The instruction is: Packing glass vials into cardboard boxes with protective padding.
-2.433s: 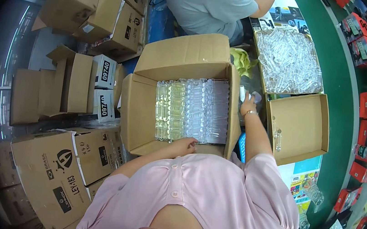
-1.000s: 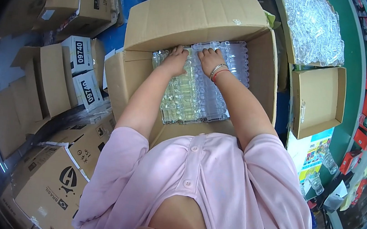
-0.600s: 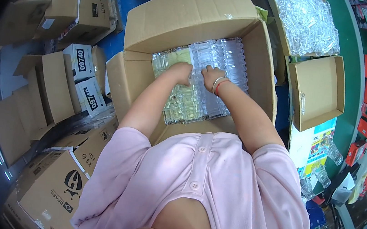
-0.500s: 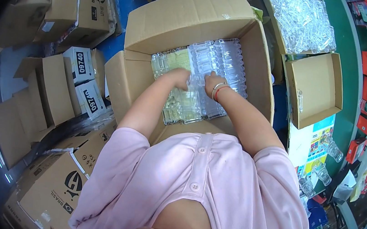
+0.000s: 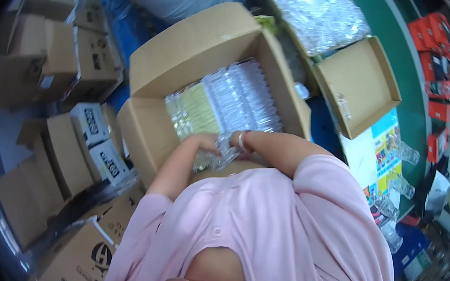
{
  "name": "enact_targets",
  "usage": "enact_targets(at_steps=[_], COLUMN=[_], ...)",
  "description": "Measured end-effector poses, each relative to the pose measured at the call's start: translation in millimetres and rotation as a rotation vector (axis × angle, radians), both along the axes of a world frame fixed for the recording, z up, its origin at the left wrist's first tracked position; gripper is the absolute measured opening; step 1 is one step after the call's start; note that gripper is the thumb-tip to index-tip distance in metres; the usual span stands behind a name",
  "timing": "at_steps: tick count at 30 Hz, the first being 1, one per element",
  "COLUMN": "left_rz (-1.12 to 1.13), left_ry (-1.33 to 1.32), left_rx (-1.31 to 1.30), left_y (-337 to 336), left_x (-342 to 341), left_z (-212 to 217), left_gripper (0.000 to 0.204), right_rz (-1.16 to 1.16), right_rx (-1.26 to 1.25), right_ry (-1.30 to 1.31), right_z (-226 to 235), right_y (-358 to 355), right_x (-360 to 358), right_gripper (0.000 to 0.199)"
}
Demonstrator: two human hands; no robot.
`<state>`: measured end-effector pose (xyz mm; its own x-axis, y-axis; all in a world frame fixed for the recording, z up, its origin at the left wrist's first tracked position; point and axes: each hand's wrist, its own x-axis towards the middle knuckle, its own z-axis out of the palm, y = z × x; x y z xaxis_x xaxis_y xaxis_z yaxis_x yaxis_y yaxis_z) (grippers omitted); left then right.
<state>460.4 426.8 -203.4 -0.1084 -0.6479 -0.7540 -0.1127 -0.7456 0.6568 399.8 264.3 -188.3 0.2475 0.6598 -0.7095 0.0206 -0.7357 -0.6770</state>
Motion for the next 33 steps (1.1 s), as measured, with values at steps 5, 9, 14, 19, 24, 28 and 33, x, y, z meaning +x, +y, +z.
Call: enact_targets(at_steps=[5,9,14,19,24,28,33], left_rz=[0.342,0.489,0.898,1.129,1.274,1.292,1.279], left_ry=[0.062,0.401,0.422,0.447,0.043,-0.164,-0.31], left_rx=[0.215,0.031,0.268,0.095,-0.151,-0.33,-0.46], left_y=[17,23,-2,5,-32,-66,-127], left_x=[-27,-25,-29,-48,-34,-32,-30], left_z=[-5,0,63,54,124,136,168], left_gripper=[0.068,0.072,0.064,0.062,0.055,0.056,0.057], right_rz=[-1.335,-1.382,-1.39,-1.004,-1.063,-1.166,-1.251], right_rx=[-0.092,0.046,-0.101,-0.173,0.03,0.15,0.187], right_ry=[1.079,0.802,0.341,0.099,-0.233,-0.578,-0.815], right_z=[-10,7,-14,24,78,121,156], right_y=[36,45,48,35,5,-35,-87], right_x=[-28,-23,-24,-3,6,-2,-10], right_gripper=[0.055,0.07,0.071,0.078,0.061,0.05,0.041])
